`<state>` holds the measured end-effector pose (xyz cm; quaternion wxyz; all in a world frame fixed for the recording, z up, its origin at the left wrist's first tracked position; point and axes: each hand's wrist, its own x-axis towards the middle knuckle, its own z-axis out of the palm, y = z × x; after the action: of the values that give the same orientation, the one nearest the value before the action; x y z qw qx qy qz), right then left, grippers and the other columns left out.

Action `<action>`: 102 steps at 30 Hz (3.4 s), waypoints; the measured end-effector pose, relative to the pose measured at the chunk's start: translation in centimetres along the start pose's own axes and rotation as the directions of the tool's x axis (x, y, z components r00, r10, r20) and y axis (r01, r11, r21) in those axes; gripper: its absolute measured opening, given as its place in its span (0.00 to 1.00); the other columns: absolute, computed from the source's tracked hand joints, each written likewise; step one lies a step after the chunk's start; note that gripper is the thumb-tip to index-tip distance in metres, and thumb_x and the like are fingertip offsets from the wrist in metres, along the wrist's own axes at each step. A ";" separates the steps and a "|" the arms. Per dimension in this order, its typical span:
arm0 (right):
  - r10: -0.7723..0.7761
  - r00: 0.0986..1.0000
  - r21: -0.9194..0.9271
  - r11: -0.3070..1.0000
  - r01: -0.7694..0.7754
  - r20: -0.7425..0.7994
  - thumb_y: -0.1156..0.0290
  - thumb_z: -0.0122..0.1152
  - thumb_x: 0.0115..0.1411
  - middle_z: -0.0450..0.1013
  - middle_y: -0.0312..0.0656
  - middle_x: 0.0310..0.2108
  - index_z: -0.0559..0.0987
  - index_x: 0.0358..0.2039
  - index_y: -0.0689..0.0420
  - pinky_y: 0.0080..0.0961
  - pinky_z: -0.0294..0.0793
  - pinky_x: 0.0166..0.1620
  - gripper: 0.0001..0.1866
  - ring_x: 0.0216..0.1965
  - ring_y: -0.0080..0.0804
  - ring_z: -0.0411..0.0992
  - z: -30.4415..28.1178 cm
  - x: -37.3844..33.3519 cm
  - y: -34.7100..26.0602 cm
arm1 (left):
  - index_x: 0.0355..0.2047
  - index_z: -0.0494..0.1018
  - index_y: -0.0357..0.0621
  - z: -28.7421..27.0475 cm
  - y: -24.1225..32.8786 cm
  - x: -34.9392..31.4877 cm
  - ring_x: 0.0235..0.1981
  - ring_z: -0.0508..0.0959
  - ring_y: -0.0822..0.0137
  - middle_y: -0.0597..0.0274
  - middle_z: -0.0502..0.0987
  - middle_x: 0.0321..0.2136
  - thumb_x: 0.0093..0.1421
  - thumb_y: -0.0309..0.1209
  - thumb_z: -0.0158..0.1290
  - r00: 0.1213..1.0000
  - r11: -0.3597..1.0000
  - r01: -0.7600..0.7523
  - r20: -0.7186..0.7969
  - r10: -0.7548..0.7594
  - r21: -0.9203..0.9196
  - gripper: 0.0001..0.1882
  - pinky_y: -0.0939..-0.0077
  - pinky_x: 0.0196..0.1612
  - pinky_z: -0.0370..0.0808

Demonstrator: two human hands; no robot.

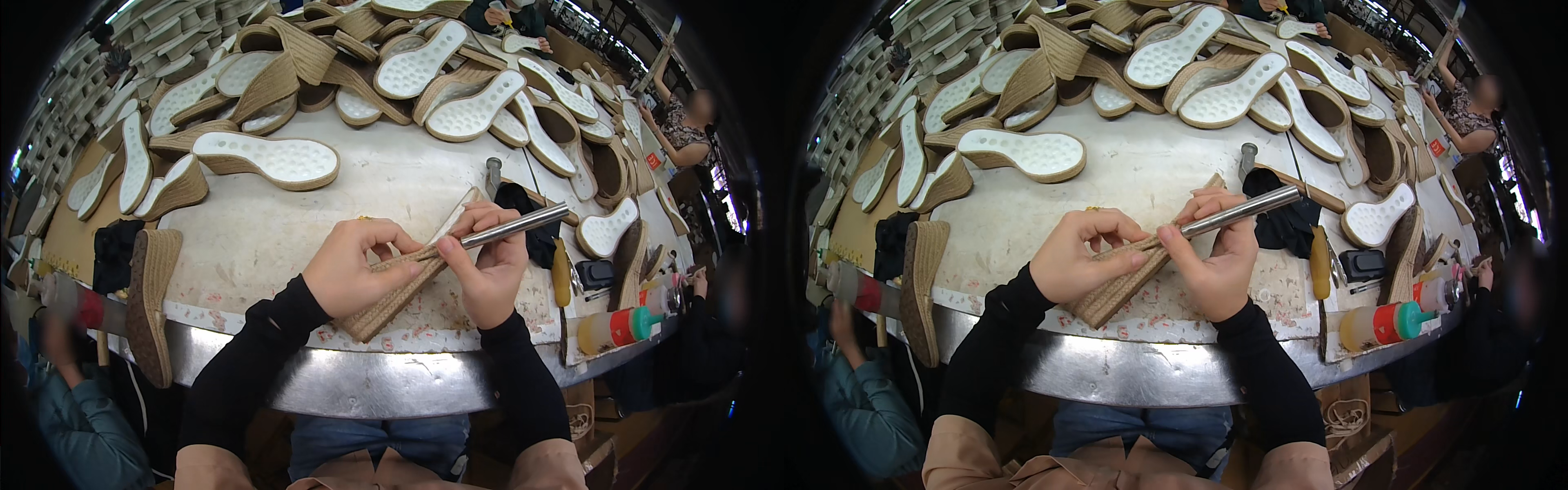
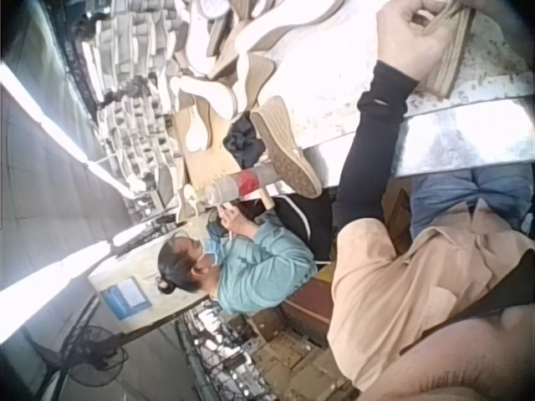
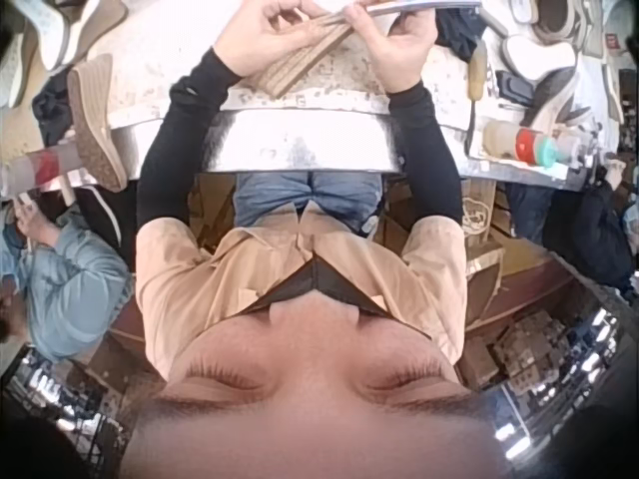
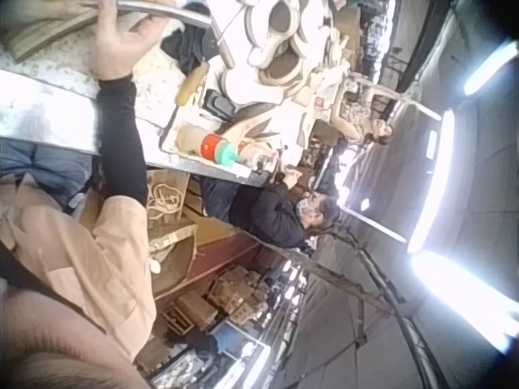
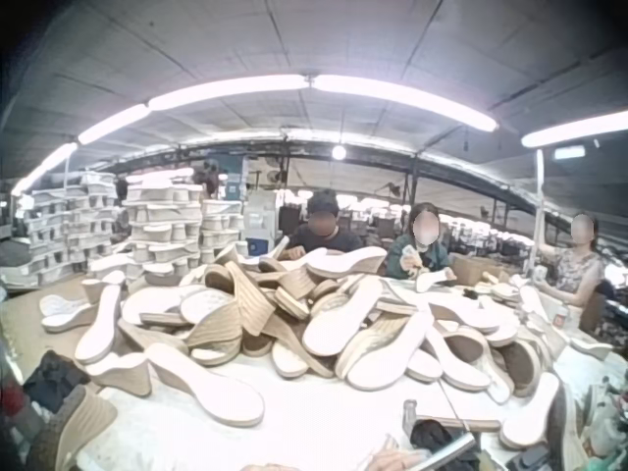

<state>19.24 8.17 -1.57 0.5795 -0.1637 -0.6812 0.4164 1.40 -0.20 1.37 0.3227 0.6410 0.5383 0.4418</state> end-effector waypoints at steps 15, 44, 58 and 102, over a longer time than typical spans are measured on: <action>0.252 0.957 0.229 0.932 -0.280 0.146 0.86 0.67 0.54 0.72 0.50 0.44 0.65 0.43 0.58 0.20 0.74 0.46 0.21 0.37 0.22 0.73 -2.1 0.6 -1.0 | 0.41 0.80 0.40 -0.5 0.7 -0.5 0.32 0.75 0.74 0.64 0.81 0.34 0.54 0.29 0.61 0.999 0.976 -0.046 -0.009 0.049 0.213 0.14 0.81 0.37 0.69; 0.210 0.974 0.238 0.945 -0.224 0.082 0.85 0.70 0.52 0.71 0.44 0.41 0.67 0.41 0.60 0.24 0.72 0.50 0.22 0.40 0.24 0.73 -1.0 0.4 -0.5 | 0.40 0.82 0.42 0.0 0.7 -0.3 0.33 0.75 0.79 0.68 0.80 0.34 0.54 0.31 0.63 0.998 0.998 0.063 -0.027 -0.063 0.029 0.13 0.83 0.30 0.63; 0.279 0.960 0.061 0.959 -0.277 -0.021 0.78 0.71 0.53 0.70 0.35 0.33 0.70 0.39 0.58 0.20 0.69 0.44 0.18 0.37 0.21 0.68 -0.2 0.8 -0.6 | 0.32 0.81 0.36 0.3 1.4 0.0 0.29 0.77 0.70 0.58 0.80 0.29 0.52 0.30 0.63 0.994 0.995 0.088 -0.064 -0.091 -0.047 0.10 0.76 0.34 0.72; 0.484 0.796 0.250 0.874 -0.417 -0.363 0.77 0.70 0.56 0.73 0.34 0.26 0.71 0.41 0.59 0.16 0.67 0.32 0.17 0.25 0.19 0.69 -6.5 1.8 4.3 | 0.68 0.53 0.35 -0.4 -0.4 -12.7 0.62 0.67 0.57 0.46 0.69 0.59 0.41 0.36 0.74 0.952 0.993 0.069 -0.303 -0.038 0.091 0.57 0.64 0.65 0.59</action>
<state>23.69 14.45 -3.79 0.6054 -0.3599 -0.4482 0.5505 0.48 -12.57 -1.57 0.2163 0.5668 0.6199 0.4977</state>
